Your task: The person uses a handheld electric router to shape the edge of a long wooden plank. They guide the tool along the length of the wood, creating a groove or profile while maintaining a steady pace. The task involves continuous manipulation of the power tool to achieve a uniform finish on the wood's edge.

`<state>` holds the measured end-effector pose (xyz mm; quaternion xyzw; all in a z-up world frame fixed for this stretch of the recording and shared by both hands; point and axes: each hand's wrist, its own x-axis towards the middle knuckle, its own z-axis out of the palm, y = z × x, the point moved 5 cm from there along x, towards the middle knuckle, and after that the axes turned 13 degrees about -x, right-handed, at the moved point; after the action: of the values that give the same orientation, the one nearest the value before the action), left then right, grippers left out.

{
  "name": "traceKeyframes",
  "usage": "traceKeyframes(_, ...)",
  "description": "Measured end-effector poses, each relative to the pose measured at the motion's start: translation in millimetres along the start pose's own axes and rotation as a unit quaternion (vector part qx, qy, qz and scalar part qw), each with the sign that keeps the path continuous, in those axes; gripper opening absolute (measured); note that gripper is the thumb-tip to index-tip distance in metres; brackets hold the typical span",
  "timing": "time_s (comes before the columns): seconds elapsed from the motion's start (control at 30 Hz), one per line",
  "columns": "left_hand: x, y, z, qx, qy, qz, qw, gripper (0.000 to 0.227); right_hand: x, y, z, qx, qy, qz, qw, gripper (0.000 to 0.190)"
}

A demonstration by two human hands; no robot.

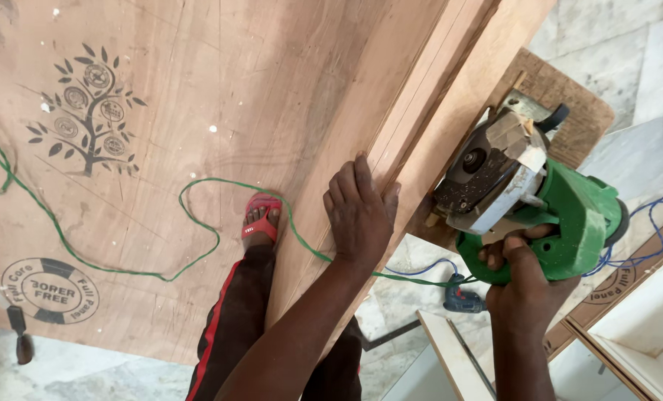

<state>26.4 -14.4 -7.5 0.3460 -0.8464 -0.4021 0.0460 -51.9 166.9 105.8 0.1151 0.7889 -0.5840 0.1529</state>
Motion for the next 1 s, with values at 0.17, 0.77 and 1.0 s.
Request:
traceKeyframes(0.17, 4, 4, -5, -0.016, -0.002, 0.004, 1.000, 0.079, -9, -1, 3, -0.026, 0.010, -0.005, 1.000, 0.026)
traceKeyframes(0.77, 163, 72, 65, 0.009, 0.120, 0.077, 0.990, 0.071, -23, 8, 2, -0.040, 0.041, 0.017, 0.998, 0.023)
traceKeyframes(1.0, 157, 79, 56, 0.020, 0.095, 0.073, 0.993, 0.071, -22, 7, 2, -0.043, 0.042, 0.024, 0.998, 0.022)
